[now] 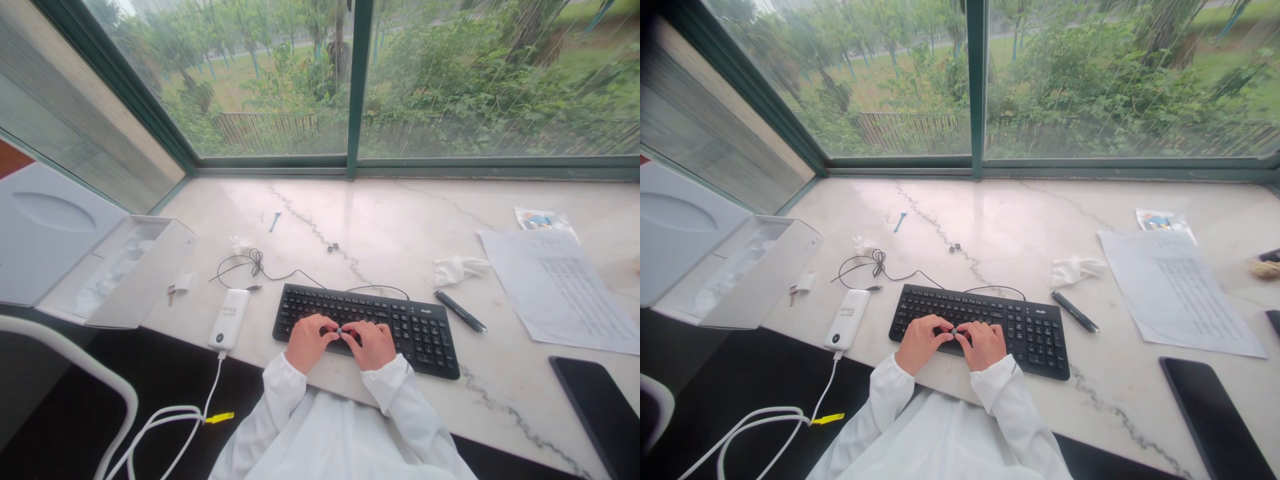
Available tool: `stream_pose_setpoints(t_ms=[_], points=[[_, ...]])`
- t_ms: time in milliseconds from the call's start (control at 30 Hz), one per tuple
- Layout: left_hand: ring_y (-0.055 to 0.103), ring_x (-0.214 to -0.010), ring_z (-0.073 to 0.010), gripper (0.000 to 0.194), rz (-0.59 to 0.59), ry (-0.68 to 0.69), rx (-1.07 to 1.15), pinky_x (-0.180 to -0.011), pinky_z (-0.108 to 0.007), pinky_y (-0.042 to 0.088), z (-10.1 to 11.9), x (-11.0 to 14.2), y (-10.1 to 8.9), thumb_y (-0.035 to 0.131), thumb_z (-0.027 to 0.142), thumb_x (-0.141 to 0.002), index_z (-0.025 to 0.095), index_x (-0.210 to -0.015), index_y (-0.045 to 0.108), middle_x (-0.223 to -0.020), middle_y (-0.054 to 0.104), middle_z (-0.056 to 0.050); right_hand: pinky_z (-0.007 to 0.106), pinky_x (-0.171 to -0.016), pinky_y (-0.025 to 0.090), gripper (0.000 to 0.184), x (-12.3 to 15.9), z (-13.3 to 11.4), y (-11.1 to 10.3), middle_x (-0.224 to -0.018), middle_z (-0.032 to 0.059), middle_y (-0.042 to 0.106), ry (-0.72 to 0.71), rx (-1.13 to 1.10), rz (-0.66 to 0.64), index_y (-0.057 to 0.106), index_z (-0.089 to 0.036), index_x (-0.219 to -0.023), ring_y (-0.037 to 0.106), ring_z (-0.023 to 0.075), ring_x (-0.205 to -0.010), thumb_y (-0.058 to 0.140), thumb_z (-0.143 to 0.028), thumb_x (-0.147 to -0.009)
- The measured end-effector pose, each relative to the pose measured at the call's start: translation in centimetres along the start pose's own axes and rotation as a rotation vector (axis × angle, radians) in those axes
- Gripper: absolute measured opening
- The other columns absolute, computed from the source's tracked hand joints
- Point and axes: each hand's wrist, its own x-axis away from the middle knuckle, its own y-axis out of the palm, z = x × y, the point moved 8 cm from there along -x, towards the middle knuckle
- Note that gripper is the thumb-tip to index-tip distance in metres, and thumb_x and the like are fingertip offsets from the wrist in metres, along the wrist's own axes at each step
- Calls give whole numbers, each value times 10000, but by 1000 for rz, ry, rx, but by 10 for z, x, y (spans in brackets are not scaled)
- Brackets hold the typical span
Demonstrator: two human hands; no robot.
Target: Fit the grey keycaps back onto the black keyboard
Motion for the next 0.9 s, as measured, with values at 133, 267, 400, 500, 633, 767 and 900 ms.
stream_pose_setpoints(t_ms=[133,267,400,500,633,767,900], points=[[608,-746,-138,153,-12,12,18,-689,-246,459,1,1,1,637,290,-753,235,-881,700,-823,683,3,297,-733,230,94,-1,2,-1,-712,-34,658,2,-29,1,658,-268,-847,552,112,-673,578,-304,-811],[600,-728,-127,132,-19,26,30,-663,-231,452,1,-1,1,631,269,-751,231,-864,689,-803,672,12,293,-730,232,65,-1,3,-1,-701,-57,654,-9,-53,12,655,-277,-834,552,105,-664,613,-290,-786],[587,-697,-114,129,-62,36,30,-632,-216,438,2,-5,3,653,232,-720,231,-848,669,-768,650,24,300,-731,230,76,-1,4,-1,-713,-46,665,-22,-59,20,657,-276,-831,560,112,-673,602,-314,-796],[581,-690,-109,130,-84,29,27,-626,-211,430,1,-7,4,664,225,-704,231,-833,661,-773,644,30,303,-724,226,110,0,4,0,-720,-33,670,-25,-53,25,659,-269,-836,561,114,-668,600,-355,-802],[574,-684,-103,145,-94,8,24,-617,-207,423,-2,-7,6,677,231,-690,234,-833,654,-768,637,41,302,-723,223,126,0,5,1,-718,-37,666,-12,-45,25,661,-272,-836,560,112,-670,611,-380,-795],[574,-687,-106,150,-99,-3,16,-616,-210,420,-3,-6,6,686,231,-680,235,-827,654,-775,636,39,301,-726,220,96,-1,6,2,-711,-53,661,-11,-47,16,659,-281,-820,558,112,-675,612,-362,-796],[577,-693,-114,143,-79,3,13,-622,-216,423,0,-5,6,670,213,-691,228,-833,653,-771,638,29,304,-736,217,78,-1,4,1,-716,-55,661,-38,-59,17,655,-281,-820,557,103,-672,614,-344,-800]])
